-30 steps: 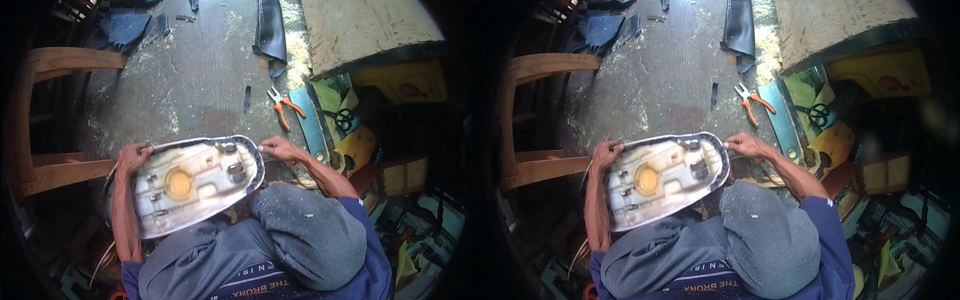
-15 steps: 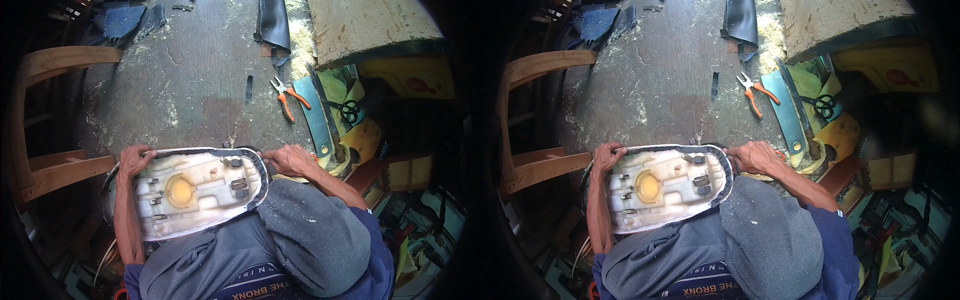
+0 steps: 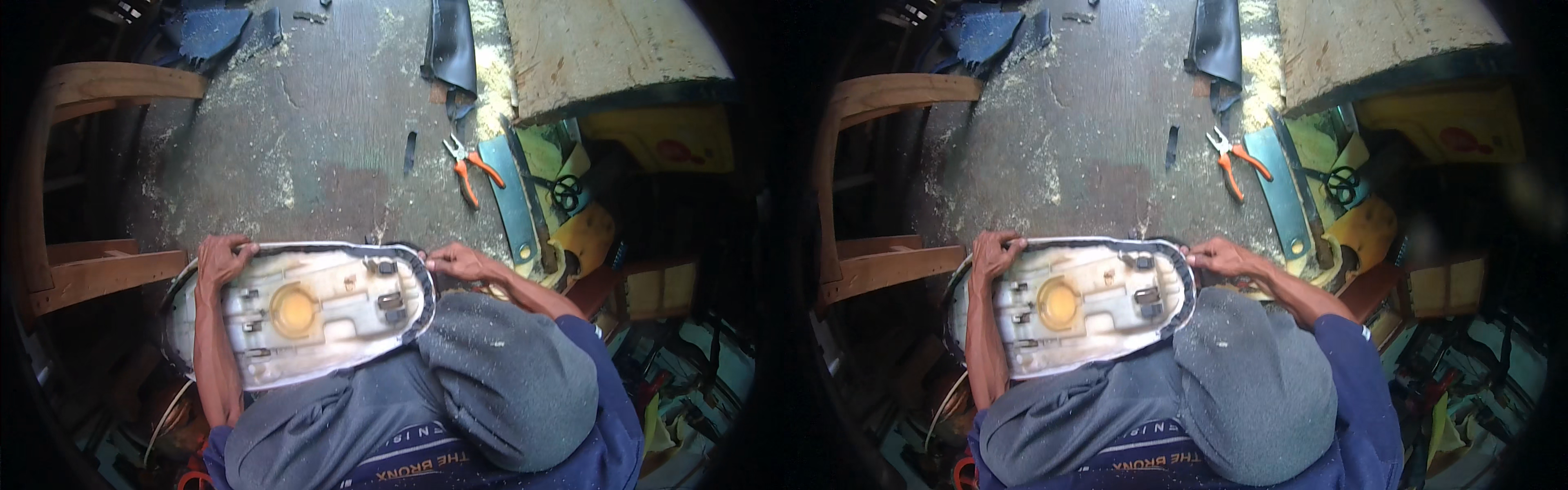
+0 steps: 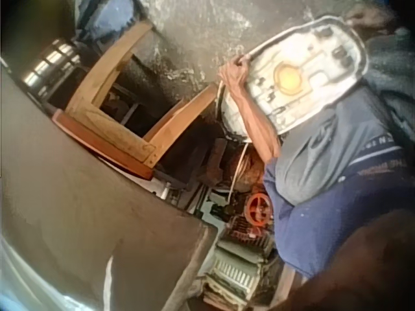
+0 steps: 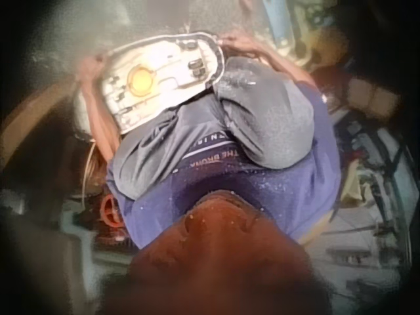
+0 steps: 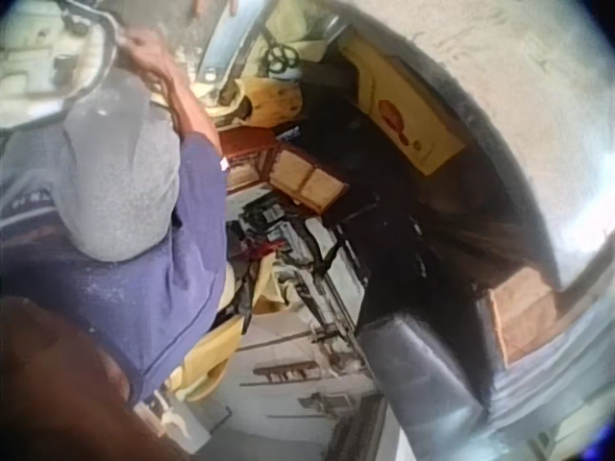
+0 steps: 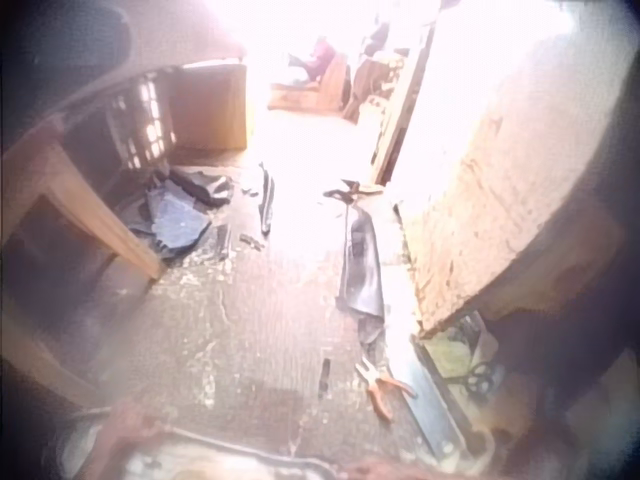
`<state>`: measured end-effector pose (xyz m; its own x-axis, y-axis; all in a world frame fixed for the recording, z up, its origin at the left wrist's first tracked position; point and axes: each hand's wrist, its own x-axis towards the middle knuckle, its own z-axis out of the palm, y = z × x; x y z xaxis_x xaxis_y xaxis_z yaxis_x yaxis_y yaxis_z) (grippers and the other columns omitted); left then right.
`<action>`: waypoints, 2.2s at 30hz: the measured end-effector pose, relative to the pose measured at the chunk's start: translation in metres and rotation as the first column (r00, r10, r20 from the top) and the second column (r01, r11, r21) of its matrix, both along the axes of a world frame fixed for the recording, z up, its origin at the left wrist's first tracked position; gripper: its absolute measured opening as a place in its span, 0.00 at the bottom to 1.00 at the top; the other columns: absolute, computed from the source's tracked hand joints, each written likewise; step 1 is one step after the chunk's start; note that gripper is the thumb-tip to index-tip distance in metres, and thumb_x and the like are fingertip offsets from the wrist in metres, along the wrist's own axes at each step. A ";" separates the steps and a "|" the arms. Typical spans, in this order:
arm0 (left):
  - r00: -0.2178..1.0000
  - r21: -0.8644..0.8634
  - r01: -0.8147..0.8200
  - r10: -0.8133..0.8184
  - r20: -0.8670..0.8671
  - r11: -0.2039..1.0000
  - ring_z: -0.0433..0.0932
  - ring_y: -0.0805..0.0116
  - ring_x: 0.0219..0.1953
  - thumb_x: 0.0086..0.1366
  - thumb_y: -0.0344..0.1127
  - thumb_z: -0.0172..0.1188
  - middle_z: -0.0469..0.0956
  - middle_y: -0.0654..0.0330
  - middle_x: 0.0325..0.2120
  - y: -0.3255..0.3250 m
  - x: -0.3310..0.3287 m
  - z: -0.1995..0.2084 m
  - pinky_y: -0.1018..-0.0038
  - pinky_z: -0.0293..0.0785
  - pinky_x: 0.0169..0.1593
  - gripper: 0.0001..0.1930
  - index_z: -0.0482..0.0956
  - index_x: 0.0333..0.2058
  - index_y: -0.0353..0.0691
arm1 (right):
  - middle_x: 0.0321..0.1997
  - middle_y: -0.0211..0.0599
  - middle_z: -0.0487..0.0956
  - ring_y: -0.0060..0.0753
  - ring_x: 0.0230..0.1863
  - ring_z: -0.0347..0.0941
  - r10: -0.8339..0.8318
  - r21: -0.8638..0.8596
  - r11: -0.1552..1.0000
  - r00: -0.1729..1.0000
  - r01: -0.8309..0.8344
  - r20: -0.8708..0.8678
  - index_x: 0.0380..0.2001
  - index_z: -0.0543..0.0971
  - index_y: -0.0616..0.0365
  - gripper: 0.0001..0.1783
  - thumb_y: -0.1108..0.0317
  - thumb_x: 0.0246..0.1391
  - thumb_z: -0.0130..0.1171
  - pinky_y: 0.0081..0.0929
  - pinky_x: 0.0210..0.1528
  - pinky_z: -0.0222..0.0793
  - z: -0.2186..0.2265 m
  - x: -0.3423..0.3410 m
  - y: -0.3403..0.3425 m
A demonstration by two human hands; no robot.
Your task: The person applies adhesive to the underside of a motorcycle seat, presses it down, and then uses pliers to trim excess material from the edges of the seat base. The person hands the seat to another person before returning to trim the seat base further.
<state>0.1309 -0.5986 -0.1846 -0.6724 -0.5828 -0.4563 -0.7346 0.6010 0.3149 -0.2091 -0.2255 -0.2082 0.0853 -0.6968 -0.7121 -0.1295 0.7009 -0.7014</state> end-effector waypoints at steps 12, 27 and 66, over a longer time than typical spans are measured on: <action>1.000 0.028 0.002 -0.003 0.025 1.000 0.84 0.48 0.31 0.60 0.53 0.65 0.86 0.50 0.29 0.004 0.001 0.005 0.57 0.78 0.44 0.19 0.91 0.38 0.44 | 0.34 0.51 0.86 0.41 0.37 0.84 0.416 0.068 0.909 0.881 -0.412 -0.226 0.50 0.85 0.57 0.21 0.52 0.68 0.58 0.42 0.42 0.75 0.022 -0.016 -0.032; 1.000 0.055 0.001 -0.002 0.030 0.998 0.85 0.50 0.34 0.59 0.55 0.67 0.87 0.51 0.31 0.005 0.005 0.004 0.57 0.78 0.45 0.20 0.91 0.37 0.44 | 0.31 0.37 0.85 0.42 0.32 0.82 0.178 -0.129 0.967 0.948 -0.218 -0.263 0.51 0.83 0.49 0.17 0.53 0.70 0.55 0.44 0.40 0.77 0.006 -0.018 0.005; 0.999 0.077 -0.033 0.033 0.000 0.996 0.86 0.50 0.39 0.59 0.54 0.68 0.88 0.50 0.34 0.001 -0.001 0.004 0.58 0.78 0.49 0.20 0.91 0.37 0.44 | 0.34 0.52 0.85 0.59 0.39 0.83 0.478 0.099 0.871 0.788 -0.480 -0.387 0.45 0.83 0.50 0.15 0.56 0.69 0.52 0.54 0.44 0.76 0.043 -0.023 -0.045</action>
